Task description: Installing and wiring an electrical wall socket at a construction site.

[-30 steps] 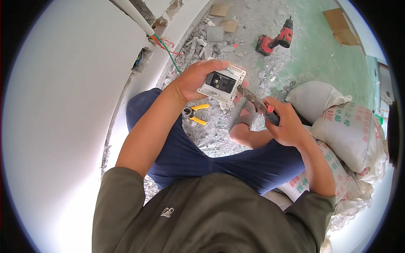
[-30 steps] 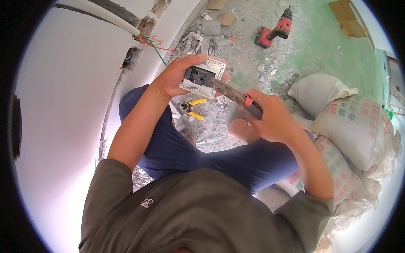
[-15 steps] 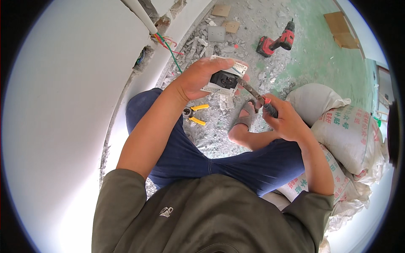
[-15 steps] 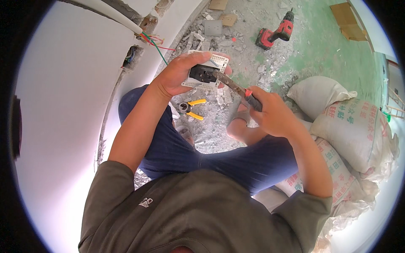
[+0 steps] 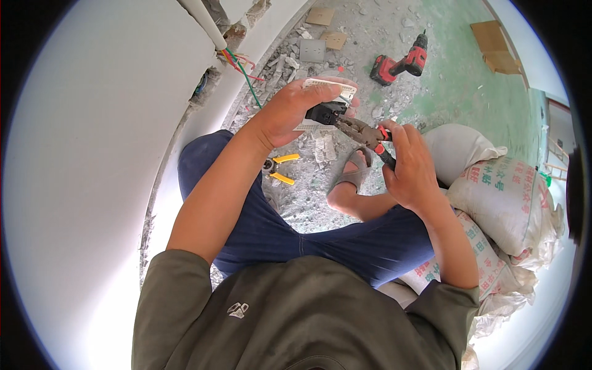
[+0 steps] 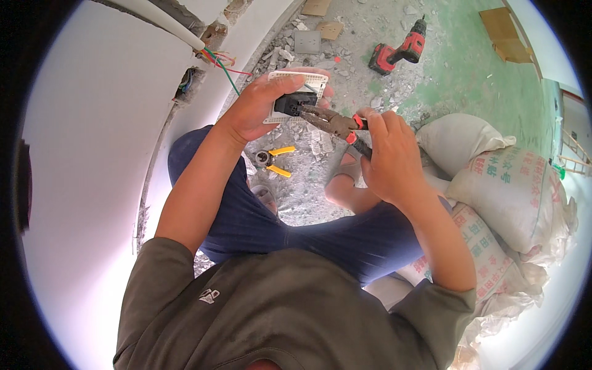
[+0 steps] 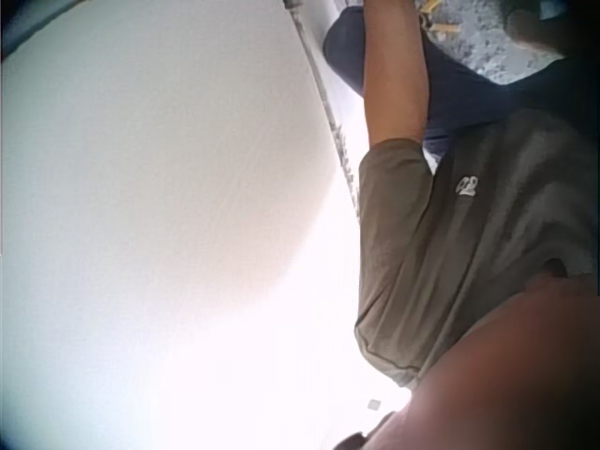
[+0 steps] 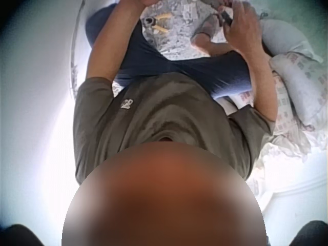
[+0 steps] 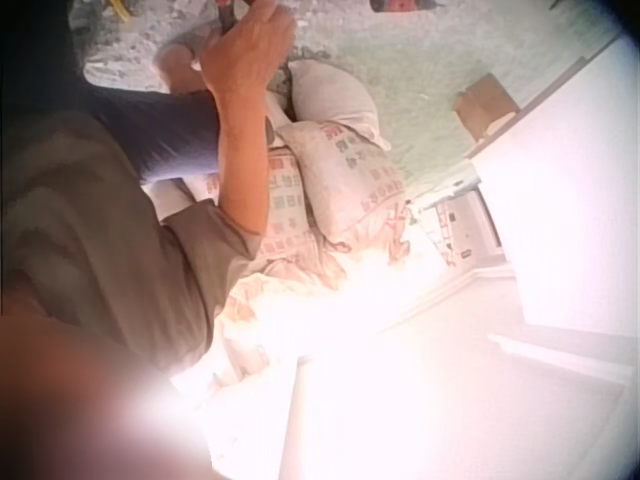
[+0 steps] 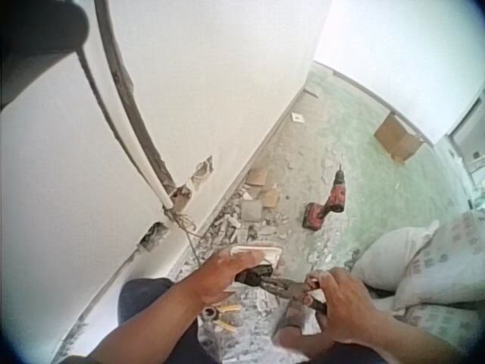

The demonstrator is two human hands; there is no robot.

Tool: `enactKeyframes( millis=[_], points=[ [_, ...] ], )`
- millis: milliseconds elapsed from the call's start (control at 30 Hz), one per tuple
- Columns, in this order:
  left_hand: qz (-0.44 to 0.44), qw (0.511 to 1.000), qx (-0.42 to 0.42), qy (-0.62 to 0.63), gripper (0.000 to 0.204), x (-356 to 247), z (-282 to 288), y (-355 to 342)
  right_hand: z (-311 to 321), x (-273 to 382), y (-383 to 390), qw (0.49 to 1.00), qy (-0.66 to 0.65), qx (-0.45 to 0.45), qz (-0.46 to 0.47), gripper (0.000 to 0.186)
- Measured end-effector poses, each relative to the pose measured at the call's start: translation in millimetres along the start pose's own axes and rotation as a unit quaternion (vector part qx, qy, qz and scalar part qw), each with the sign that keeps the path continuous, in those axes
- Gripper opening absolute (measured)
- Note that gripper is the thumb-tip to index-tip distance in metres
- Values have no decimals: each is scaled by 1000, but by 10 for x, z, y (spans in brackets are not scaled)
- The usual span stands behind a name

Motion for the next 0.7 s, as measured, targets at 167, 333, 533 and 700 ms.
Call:
enactKeyframes(
  millis=[167,333,533,700],
  points=[
    [-12,1000,3,7,40,-9,-7,-8,27,34,-16,995,72,-62,25,71],
    [-32,999,4,6,43,-20,-3,-22,49,61,-20,988,111,-96,37,72],
    [-47,999,8,-15,46,-49,-8,-12,79,76,-12,973,169,-153,42,76],
    [-13,1000,5,3,49,-41,5,-6,92,63,-17,968,191,-160,34,77]
  ],
)
Point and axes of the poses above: each hand's wrist, its own y-axis away from the middle knuckle, its own z-axis out of the back of the hand, x = y × z, the point moved 1 cm from there along -y, towards the middle knuckle, and after that the axes turned 6 degrees about -x, right-handed, at the moved point
